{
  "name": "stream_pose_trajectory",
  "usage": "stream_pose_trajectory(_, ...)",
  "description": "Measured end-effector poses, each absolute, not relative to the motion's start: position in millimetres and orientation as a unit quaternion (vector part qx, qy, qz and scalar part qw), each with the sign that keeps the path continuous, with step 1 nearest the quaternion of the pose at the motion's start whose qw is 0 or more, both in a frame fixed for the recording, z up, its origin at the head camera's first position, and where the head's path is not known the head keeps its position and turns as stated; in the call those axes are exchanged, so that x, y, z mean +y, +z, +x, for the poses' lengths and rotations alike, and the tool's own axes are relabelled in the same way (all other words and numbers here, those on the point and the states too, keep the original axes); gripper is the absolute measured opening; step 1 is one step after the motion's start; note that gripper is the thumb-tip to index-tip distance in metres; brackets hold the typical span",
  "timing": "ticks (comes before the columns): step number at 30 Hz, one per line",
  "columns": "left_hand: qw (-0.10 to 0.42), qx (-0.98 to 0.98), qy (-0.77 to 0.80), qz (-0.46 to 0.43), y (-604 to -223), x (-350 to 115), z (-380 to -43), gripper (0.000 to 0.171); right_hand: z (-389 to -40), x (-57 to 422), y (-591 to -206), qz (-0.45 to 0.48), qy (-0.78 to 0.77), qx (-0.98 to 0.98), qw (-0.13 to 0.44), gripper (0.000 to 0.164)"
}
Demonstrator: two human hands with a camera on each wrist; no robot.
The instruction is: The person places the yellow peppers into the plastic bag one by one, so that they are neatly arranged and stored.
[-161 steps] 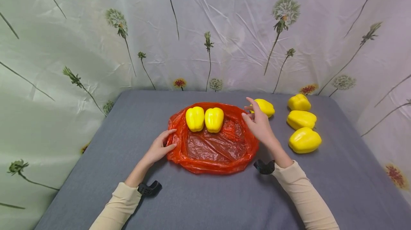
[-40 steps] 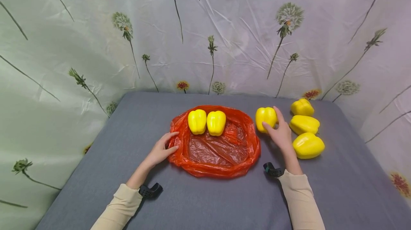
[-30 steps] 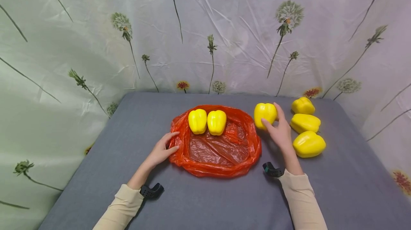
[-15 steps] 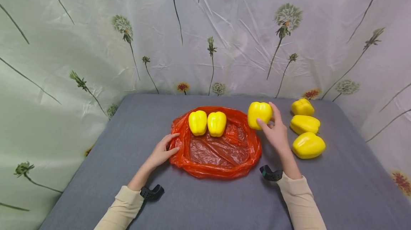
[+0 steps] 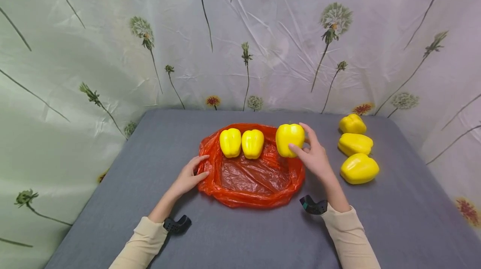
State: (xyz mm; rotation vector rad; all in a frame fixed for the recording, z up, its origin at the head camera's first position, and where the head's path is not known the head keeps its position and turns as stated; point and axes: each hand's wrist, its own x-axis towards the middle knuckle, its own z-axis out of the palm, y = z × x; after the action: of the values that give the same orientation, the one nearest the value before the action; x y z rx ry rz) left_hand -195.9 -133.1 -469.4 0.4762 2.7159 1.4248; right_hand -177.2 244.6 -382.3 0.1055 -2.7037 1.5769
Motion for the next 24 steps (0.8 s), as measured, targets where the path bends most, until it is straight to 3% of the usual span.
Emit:
stream_pose_trajectory(6, 0.017, 0.874, 0.462, 0.153, -469, -133, -196, 0.051, -178, 237, -386, 0.054, 0.515, -0.855, -0.037, 0.075)
stream_pose_trajectory(24, 0.009, 0.870, 0.467, 0.158, -470, -133, -196, 0.052, -186, 219, -418, 0.040, 0.403, -0.913, -0.048, 0.074)
